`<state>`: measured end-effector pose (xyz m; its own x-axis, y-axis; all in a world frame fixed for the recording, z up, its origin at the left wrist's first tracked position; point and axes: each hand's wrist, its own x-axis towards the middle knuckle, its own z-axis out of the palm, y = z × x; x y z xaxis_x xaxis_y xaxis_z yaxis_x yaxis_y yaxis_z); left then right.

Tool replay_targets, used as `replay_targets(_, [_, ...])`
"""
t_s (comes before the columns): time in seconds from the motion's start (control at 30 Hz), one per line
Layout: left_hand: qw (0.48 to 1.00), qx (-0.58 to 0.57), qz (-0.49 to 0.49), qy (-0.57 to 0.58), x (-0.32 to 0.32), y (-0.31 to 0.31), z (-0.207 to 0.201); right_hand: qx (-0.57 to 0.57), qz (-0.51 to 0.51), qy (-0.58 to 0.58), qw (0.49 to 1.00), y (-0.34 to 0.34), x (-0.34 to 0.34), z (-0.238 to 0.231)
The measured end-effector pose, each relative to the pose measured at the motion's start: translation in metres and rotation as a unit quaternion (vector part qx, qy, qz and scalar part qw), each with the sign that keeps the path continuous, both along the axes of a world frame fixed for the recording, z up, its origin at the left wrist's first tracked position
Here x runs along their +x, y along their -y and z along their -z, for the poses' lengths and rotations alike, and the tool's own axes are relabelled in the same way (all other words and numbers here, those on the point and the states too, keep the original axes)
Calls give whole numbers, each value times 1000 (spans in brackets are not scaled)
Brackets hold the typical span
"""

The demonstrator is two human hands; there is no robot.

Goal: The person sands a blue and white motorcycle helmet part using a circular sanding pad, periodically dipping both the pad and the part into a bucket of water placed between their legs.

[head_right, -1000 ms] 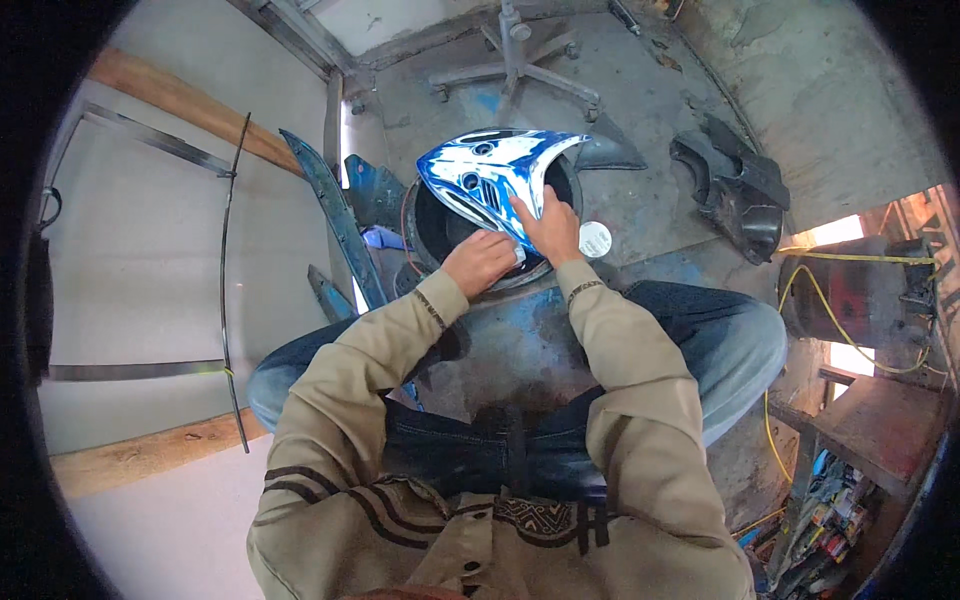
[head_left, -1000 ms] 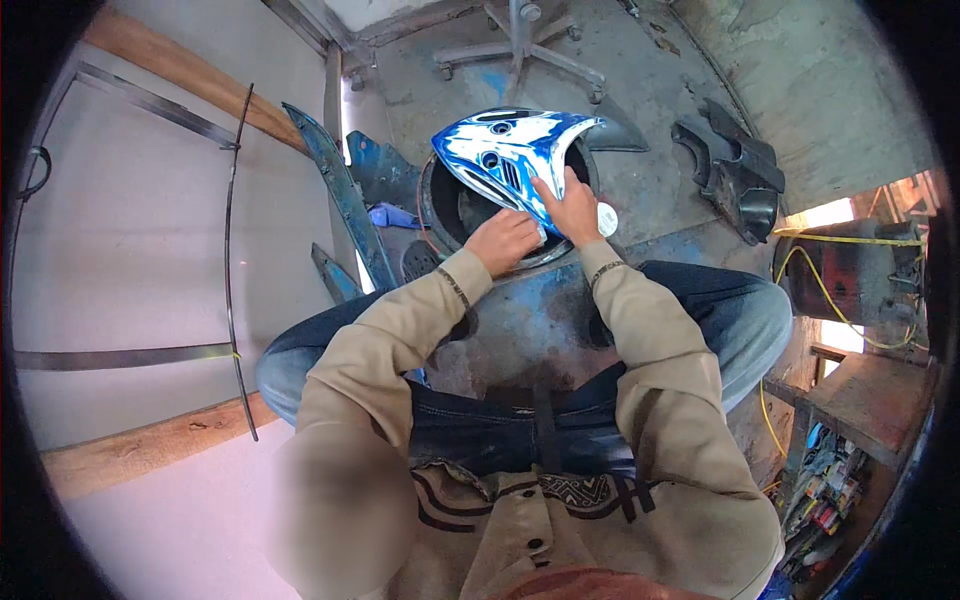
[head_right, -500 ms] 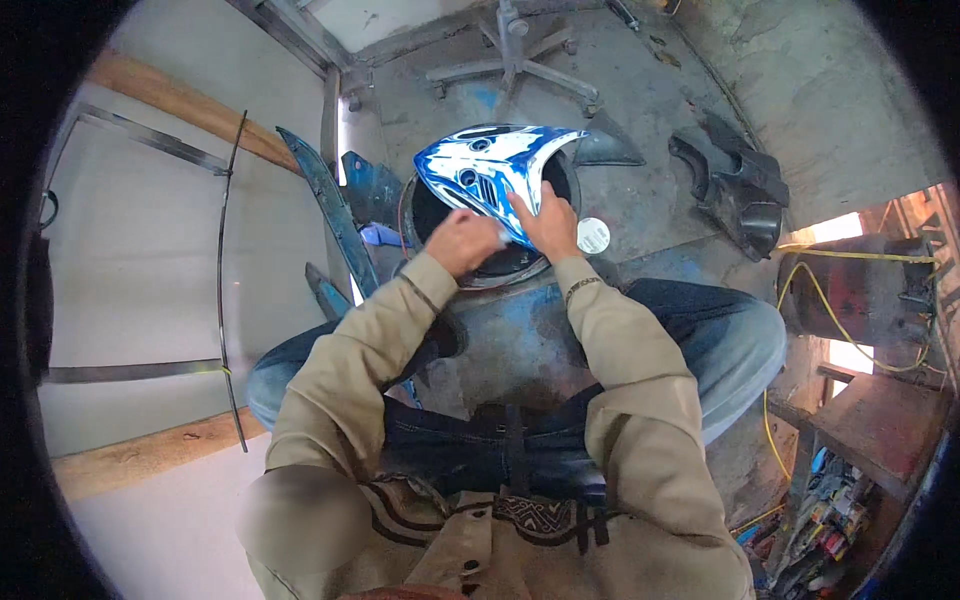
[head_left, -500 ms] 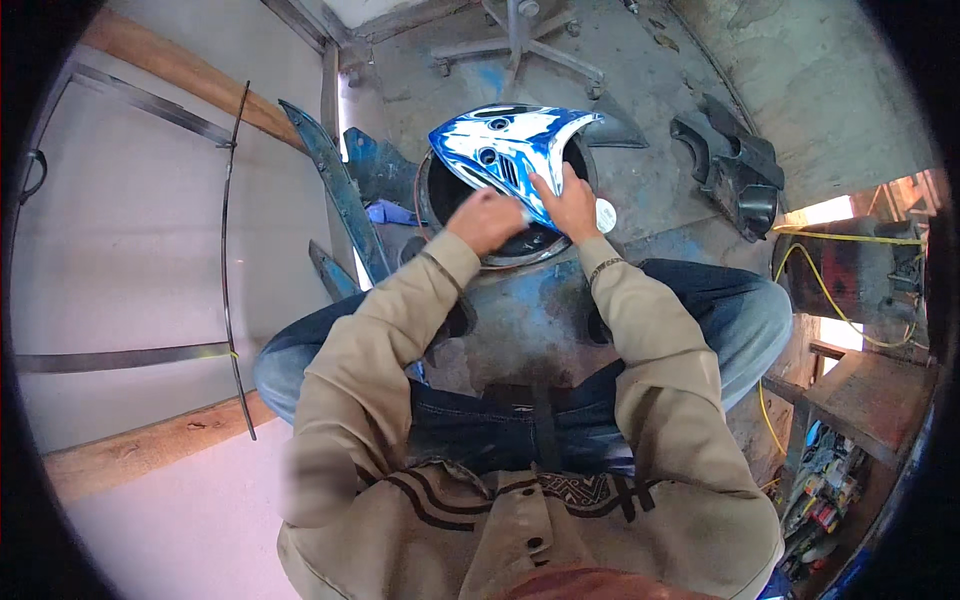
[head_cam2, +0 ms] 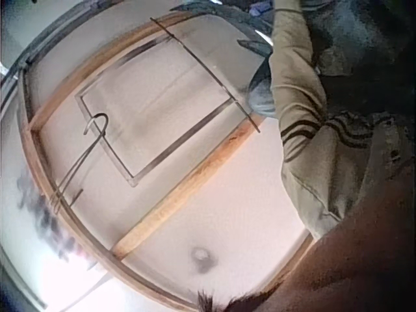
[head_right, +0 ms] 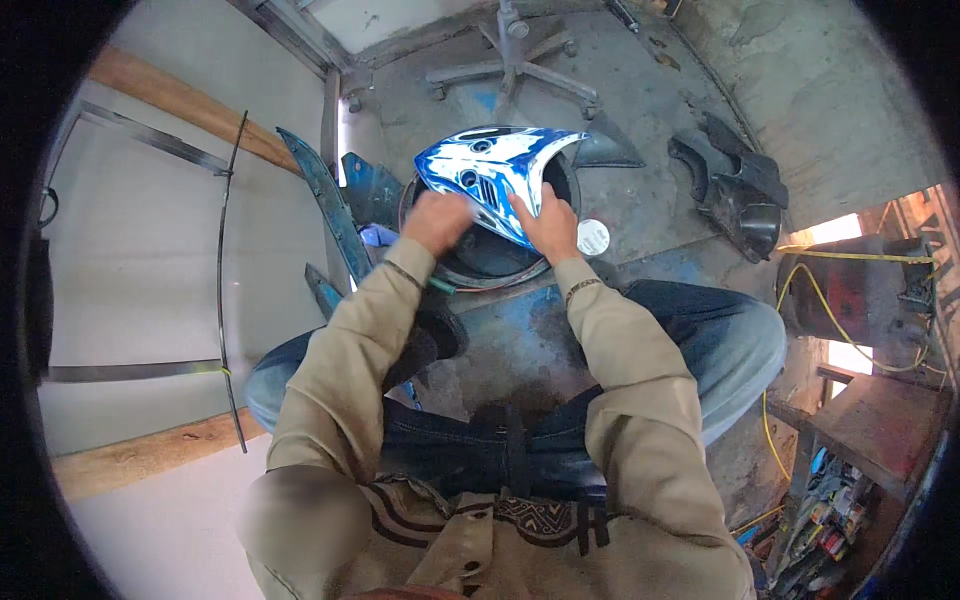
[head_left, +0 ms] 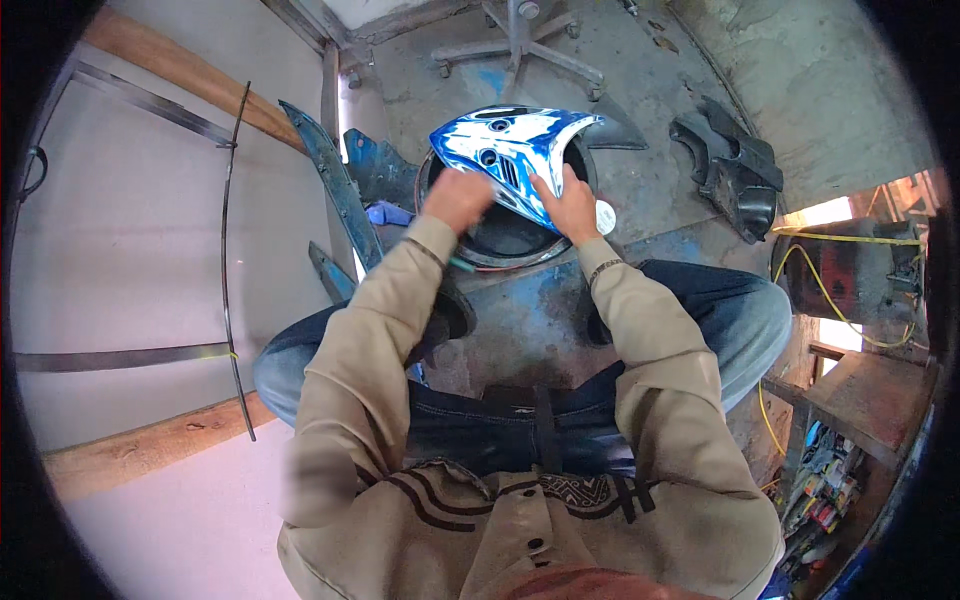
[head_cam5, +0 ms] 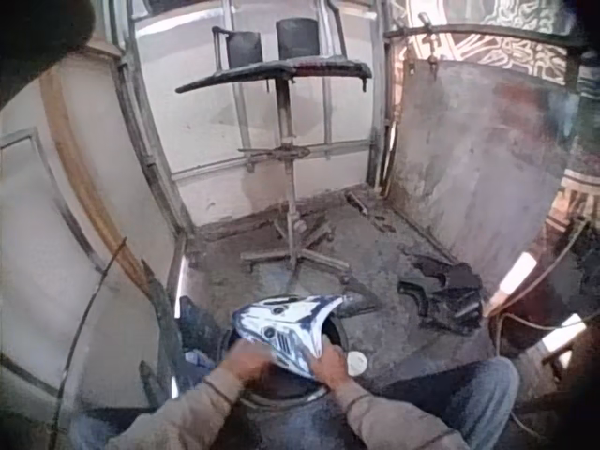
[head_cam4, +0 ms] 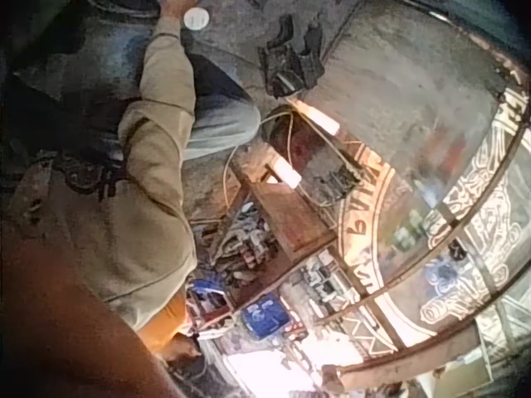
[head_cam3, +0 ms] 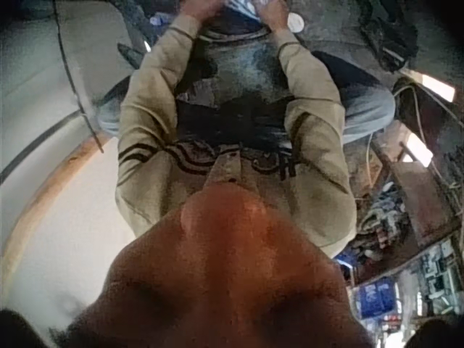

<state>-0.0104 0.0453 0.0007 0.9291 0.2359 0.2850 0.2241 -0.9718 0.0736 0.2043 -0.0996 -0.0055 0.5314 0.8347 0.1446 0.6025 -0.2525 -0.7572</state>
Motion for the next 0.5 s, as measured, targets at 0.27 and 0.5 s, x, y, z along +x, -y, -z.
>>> replay_targets(0.27, [989,-35,86,119,20,46,-4,21,23,33,999,3,7,9])
replay_targets(0.5, [990,-9,-80,116,-11,-37,-3,17,-9,-27,999,-1,-2,1])
